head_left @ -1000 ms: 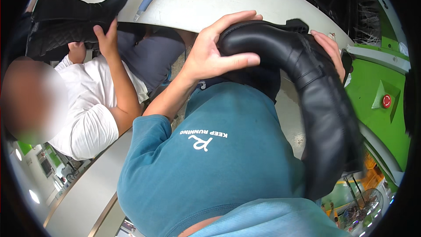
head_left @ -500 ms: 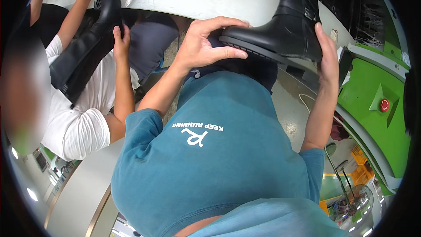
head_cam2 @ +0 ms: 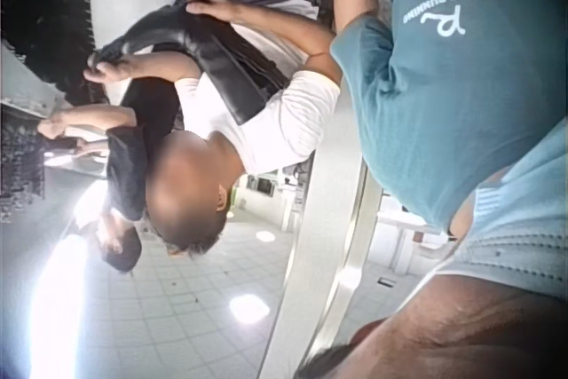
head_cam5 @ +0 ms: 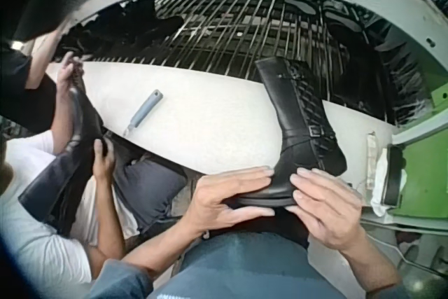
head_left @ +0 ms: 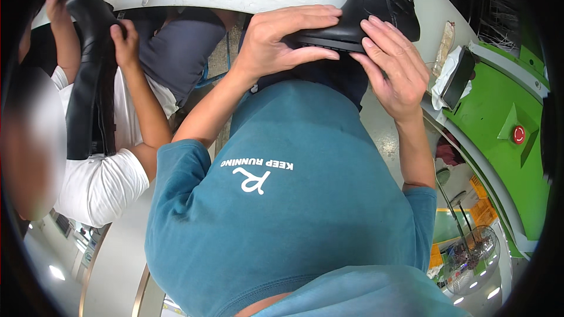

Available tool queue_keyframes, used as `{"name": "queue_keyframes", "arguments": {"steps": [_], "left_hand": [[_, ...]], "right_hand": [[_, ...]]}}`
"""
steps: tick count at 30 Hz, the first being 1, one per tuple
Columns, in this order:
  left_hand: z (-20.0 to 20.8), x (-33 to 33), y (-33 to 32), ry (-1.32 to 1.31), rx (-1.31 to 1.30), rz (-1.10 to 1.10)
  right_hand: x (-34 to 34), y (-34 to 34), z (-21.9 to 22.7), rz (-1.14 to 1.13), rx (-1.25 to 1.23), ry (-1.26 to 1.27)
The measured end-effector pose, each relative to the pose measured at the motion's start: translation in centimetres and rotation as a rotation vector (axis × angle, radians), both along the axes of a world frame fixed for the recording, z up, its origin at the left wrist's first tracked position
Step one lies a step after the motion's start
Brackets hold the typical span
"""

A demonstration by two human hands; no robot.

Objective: The person is inspecting black leather boots on an assembly line.

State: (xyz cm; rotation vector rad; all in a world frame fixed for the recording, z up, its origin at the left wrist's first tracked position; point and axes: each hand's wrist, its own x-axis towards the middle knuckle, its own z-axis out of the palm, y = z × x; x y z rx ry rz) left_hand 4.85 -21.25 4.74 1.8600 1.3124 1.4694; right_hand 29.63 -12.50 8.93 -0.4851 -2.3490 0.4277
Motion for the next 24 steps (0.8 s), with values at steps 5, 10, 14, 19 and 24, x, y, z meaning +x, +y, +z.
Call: {"name": "queue_keyframes", "arguments": {"steps": [5, 10, 14, 19, 24], "left_hand": [[-0.5, 0.6, 0.6, -0.079, -0.001, -0.014], [-0.3, 1.0, 0.8, -0.141, -0.032, 0.001], [-0.1, 1.0, 0.9, -0.200, -0.052, -0.011], [-1.1, 0.7, 0.9, -0.333, -0.103, -0.026], [-2.3, 1.1, 1.0, -0.412, -0.102, -0.034]], "right_hand": [[-0.4, 0.6, 1.3, 0.035, -0.149, -0.032], [-0.5, 1.3, 2.5, 0.002, -0.355, -0.078], [0.2, 2.5, 2.6, 0.046, -0.500, -0.073], [3.9, 8.7, 0.7, -0.438, -0.721, -0.084], [5.1, 9.2, -2.1, -0.297, -1.166, -0.191]]}}
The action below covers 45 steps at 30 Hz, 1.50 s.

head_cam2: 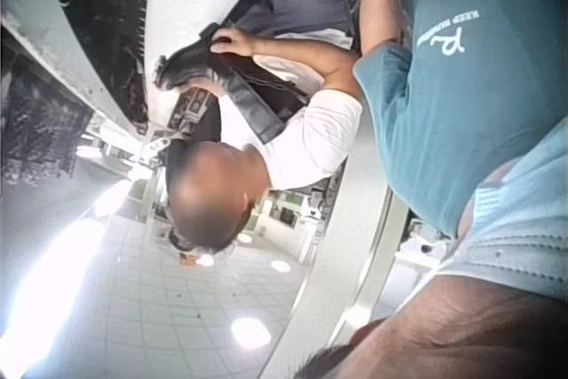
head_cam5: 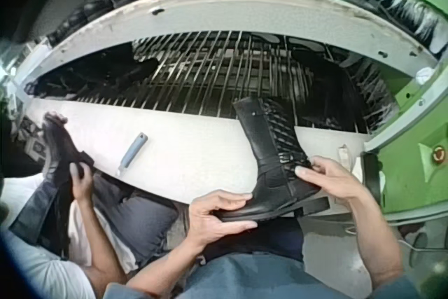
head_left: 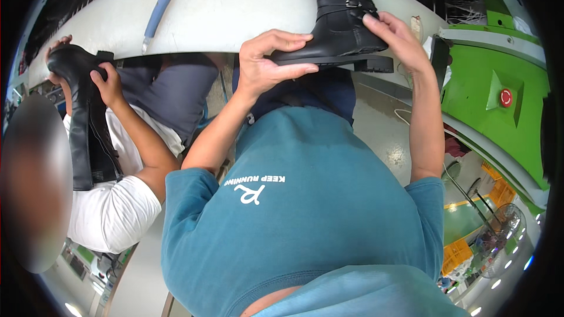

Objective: The person is inspecting black leather boots on an assembly line.

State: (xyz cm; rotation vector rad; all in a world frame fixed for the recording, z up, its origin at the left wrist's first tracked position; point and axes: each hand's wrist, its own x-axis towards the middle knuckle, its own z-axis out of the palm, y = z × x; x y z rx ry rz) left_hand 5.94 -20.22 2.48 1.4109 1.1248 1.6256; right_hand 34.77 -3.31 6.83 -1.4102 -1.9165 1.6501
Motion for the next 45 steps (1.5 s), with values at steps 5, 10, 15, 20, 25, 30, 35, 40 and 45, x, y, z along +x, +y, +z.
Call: {"name": "queue_keyframes", "arguments": {"steps": [5, 10, 15, 20, 25, 30, 35, 40, 45], "left_hand": [[2.0, 0.1, 0.1, 0.240, 0.155, 0.010], [12.2, 0.6, 1.4, 0.647, 0.473, 0.088], [22.5, 1.0, 4.4, 1.211, 0.559, 0.164], [23.1, -1.3, 5.5, 1.476, 0.323, -0.078], [23.1, -1.6, 6.1, 1.455, 0.270, -0.118], [22.9, -0.9, 7.3, 1.437, 0.322, -0.146], [23.0, -0.5, 7.6, 1.443, 0.304, -0.164], [22.7, -0.4, 8.1, 1.419, 0.329, -0.185], [22.6, -0.4, 8.6, 1.414, 0.334, -0.217]], "right_hand": [[-1.3, -3.0, 3.6, -0.191, 0.037, 0.344], [-2.3, -5.3, 13.4, -0.023, 0.564, 0.289], [-3.7, -5.7, 16.1, 0.308, 1.001, 0.083], [-0.8, -3.7, 12.0, -0.090, 1.006, 0.458], [-3.5, -5.0, 5.5, -0.262, 0.885, 0.576], [-6.1, -4.4, 4.6, -0.326, 0.925, 0.659], [-6.9, -4.3, 4.7, -0.331, 0.968, 0.678], [-7.3, -4.4, 4.8, -0.377, 0.954, 0.688], [-8.1, -4.9, 4.6, -0.481, 0.796, 0.696]]}}
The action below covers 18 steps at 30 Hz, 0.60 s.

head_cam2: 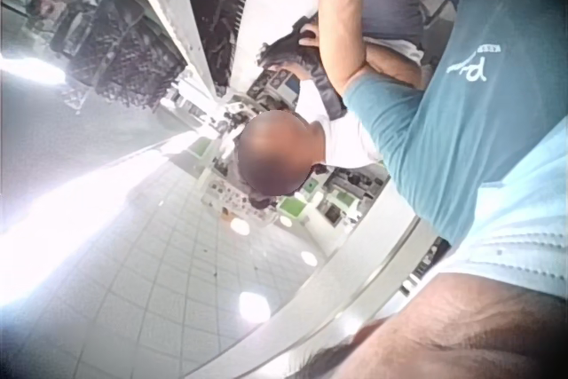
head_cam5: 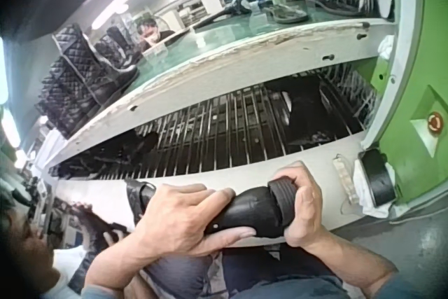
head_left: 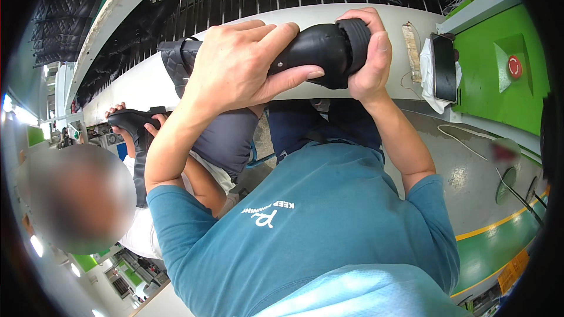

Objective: The person is inspecting black leather boots on an assembly line.

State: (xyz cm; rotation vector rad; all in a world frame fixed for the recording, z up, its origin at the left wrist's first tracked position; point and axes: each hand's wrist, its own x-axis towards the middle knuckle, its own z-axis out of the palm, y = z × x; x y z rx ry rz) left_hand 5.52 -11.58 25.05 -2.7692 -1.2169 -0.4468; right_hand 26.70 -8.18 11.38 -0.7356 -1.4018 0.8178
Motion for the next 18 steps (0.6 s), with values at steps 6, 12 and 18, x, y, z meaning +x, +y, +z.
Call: {"name": "queue_keyframes", "arguments": {"steps": [6, 12, 18], "left_hand": [[-0.2, 0.0, 0.6, -0.019, -0.013, 0.000], [-0.5, 0.7, 1.2, -0.030, 0.050, 0.008], [-0.7, 0.4, 2.5, -0.036, 0.067, 0.038]], "right_hand": [[0.5, 0.7, 0.9, 0.009, 0.077, -0.101], [0.9, 1.0, 0.9, -0.022, 0.119, -0.136], [0.8, 1.4, 0.8, -0.056, 0.057, -0.170]]}}
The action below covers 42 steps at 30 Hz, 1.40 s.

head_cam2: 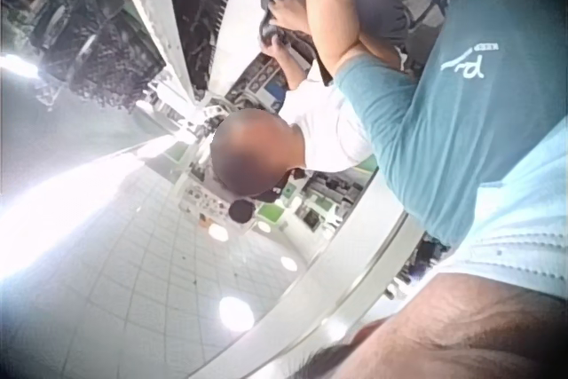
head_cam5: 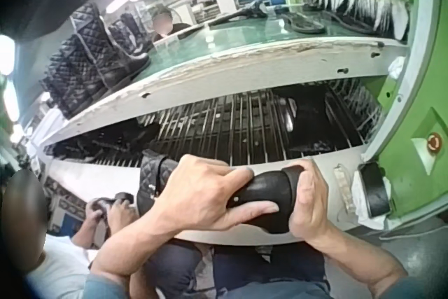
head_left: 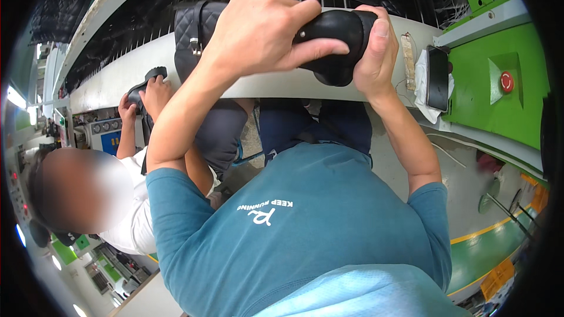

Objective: The person is inspecting black leather boots on an assembly line.

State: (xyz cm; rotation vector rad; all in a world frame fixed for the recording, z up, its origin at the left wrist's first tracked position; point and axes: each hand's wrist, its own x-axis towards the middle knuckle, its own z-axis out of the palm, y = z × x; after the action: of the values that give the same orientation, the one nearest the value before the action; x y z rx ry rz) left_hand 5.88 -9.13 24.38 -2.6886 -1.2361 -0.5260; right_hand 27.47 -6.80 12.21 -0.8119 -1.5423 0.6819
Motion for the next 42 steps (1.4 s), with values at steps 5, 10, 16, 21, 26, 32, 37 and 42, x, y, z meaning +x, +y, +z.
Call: {"name": "queue_keyframes", "arguments": {"steps": [5, 10, 16, 21, 26, 32, 37, 42], "left_hand": [[-3.1, -2.8, 1.1, -0.249, 0.021, 0.101], [-8.8, -5.2, -0.5, -0.809, 0.010, 0.211], [-14.0, -7.6, -5.6, -0.964, -0.033, 0.186], [-18.2, -5.6, -12.3, -0.616, -0.227, 0.299], [-19.8, -4.4, -12.8, -0.716, -0.053, 0.365], [-23.0, -5.9, -9.3, -0.867, 0.187, 0.159], [-18.0, -4.1, -12.8, -0.901, -0.182, 0.411], [-18.3, -4.1, -12.8, -0.957, -0.215, 0.442]], "right_hand": [[-0.2, -0.8, 0.6, 0.077, 0.293, -0.160], [-1.5, -2.2, -2.4, 0.216, 0.213, -0.237], [-1.5, -2.1, -7.0, 0.514, -0.271, -0.116], [0.2, -1.6, -5.0, 0.501, 0.020, -0.436], [-0.2, -2.0, -4.2, 0.468, 0.291, -0.597], [-1.8, -3.5, -3.4, 0.461, 0.396, -0.679], [-2.2, -3.0, -2.2, 0.510, 0.291, -0.689], [-2.6, -2.0, -0.7, 0.565, 0.069, -0.752]]}}
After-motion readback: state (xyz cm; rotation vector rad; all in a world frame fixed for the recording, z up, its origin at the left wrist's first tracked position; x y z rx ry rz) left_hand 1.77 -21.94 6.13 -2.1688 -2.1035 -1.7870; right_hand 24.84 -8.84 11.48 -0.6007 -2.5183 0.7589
